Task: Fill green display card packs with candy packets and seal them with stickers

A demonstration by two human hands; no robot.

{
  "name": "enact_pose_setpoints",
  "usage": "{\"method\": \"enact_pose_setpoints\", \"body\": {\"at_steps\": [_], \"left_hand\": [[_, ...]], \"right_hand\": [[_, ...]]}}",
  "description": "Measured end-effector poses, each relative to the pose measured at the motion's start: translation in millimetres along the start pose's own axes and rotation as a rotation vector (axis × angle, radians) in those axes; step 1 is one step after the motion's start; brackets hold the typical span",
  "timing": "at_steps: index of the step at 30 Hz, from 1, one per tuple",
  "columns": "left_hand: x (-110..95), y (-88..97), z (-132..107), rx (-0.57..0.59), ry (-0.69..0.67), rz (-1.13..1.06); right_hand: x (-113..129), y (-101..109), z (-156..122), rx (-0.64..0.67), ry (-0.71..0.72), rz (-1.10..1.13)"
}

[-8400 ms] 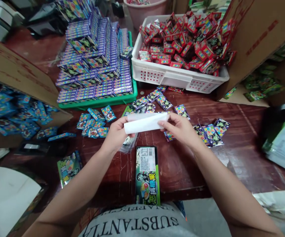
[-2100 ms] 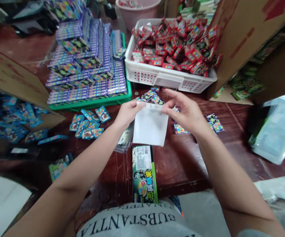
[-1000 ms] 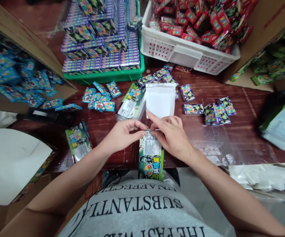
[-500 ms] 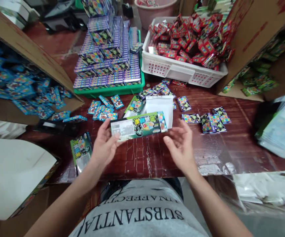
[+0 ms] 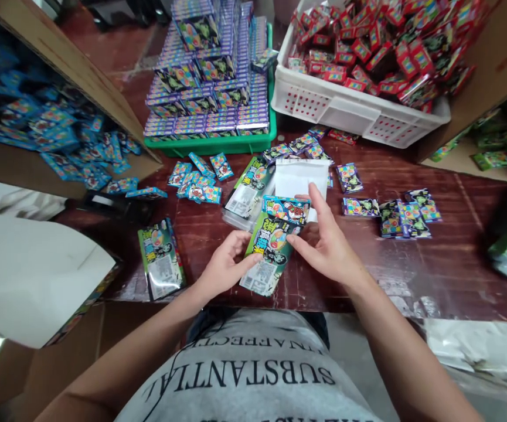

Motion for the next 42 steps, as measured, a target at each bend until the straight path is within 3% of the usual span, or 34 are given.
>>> {"method": "enact_pose_setpoints", "body": {"at_steps": [10,14,20,25,27,32,37,42], "left_hand": [[8.9,-7.4,-2.8,0.155,-0.052,-0.127],[7.7,-10.2,-4.9,0.175,-0.053,-0.137],[3.2,-15.2,-11.5,0.164,-0.024,-0.133],[-0.3,-19.8,-15.1,0.206,-0.007,-0.167],[0.9,-21.0,-17.0,0.216,-0.001,-0.173],[6.7,-21.1,-23.6,0.175,0.009,-0.153],[2.5,-21.1,-28.7,0.183,0.005,-0.154],[-1.9,-18.3,-31.9,0.192,0.042,-0.162]], "right_hand": [[4.2,7.8,4.1,0.024,0.058,-0.206],[9.2,12.4,12.7,-0.054,0.16,-0.318],[15.5,7.1,23.7,-0.032,0.031,-0.057],[25.7,-14.0,23.2,-0.414,0.044,0.112],[23.6,-23.3,16.1,-0.45,0.028,0.146],[13.6,-15.2,-2.6,-0.38,-0.034,0.107],[16.5,9.4,1.5,-0.213,-0.079,0.089],[22.4,9.8,4.6,-0.121,-0.066,0.047]]}}
Point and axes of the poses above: each hand's wrist, its own z-axis towards the middle knuckle, its own y-axis out of the back of the hand, x = y × z, the point moved 1 cm from there along z, towards the middle knuckle, and after that the axes turned 1 degree about -z, right-handed, at the moved point
